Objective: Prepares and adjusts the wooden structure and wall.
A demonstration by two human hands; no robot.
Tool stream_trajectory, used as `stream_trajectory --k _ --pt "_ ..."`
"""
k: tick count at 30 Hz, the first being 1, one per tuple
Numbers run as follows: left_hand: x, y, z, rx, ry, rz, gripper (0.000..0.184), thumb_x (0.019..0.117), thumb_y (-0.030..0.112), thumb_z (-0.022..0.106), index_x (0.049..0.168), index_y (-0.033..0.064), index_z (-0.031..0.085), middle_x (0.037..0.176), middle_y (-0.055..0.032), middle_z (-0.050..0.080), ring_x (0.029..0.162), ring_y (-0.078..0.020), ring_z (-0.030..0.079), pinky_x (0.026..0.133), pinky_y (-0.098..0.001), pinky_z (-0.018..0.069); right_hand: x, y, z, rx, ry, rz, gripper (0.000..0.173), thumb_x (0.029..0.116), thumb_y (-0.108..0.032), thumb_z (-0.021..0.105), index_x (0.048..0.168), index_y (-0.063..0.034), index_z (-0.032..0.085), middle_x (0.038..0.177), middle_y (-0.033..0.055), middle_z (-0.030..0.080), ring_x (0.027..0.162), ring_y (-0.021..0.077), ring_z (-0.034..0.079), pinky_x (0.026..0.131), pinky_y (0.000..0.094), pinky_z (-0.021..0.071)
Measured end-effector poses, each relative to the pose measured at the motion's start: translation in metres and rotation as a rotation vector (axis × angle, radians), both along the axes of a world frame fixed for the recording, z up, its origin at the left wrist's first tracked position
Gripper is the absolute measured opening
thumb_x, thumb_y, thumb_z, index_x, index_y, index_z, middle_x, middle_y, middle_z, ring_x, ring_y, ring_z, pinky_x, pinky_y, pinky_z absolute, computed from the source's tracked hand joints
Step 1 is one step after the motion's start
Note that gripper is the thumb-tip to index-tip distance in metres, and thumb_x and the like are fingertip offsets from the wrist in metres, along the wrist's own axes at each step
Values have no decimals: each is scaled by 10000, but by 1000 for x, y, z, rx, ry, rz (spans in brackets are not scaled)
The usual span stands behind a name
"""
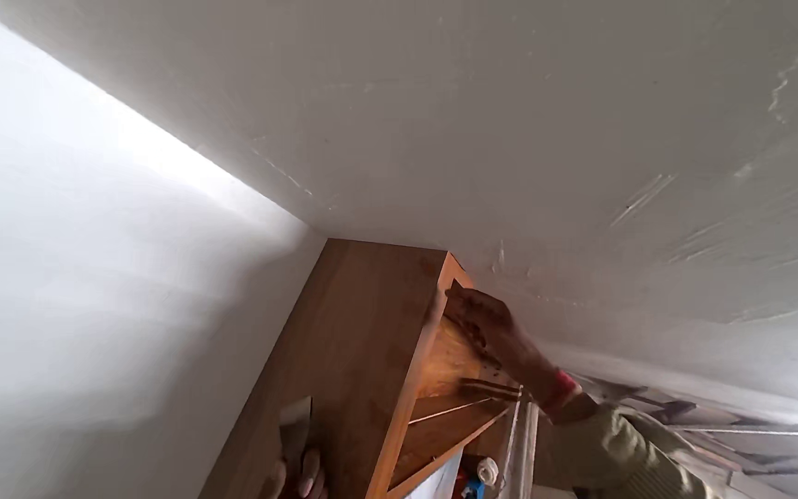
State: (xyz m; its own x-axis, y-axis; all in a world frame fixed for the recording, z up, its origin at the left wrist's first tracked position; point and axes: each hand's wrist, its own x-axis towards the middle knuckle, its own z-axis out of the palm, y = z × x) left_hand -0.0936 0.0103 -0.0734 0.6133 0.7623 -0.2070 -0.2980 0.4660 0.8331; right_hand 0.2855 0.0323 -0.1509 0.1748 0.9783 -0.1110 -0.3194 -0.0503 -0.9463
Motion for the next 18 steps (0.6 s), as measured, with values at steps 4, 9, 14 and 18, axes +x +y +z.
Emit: stream_trajectory --k 4,9,14,18 --pt "40 -38 22 72 208 285 195 940 246 726 1123 189 685 729 25 658 520 -52 592 490 -234 541 -22 -53 29 7 407 184 286 947 -126 453 1161 -97 641 1009 2 631 693 53 571 603 221 496" --pt "138 -86 56 177 489 511 227 890 9 718 1069 85 600 707 -3 689 476 -80 604 445 -254 551 -45 -94 59 51 795 405 333 1072 -177 397 1322 -11 541 1342 192 639 1124 291 686 954 444 569" --pt "196 -91 48 392 526 588 329 801 -48 799 1040 2 578 652 -2 655 464 -105 613 430 -265 564 -50 -121 82 86 716 164 335 1086 -159 407 1313 4 591 1278 154 668 1145 229 671 993 386 557" --pt "222 -92 48 386 521 585 403 786 -49 804 1108 -46 561 686 -44 660 451 -133 611 402 -279 562 -42 -139 92 113 548 53 410 1101 -158 382 1436 29 526 1396 147 621 1250 218 619 1054 383 519"
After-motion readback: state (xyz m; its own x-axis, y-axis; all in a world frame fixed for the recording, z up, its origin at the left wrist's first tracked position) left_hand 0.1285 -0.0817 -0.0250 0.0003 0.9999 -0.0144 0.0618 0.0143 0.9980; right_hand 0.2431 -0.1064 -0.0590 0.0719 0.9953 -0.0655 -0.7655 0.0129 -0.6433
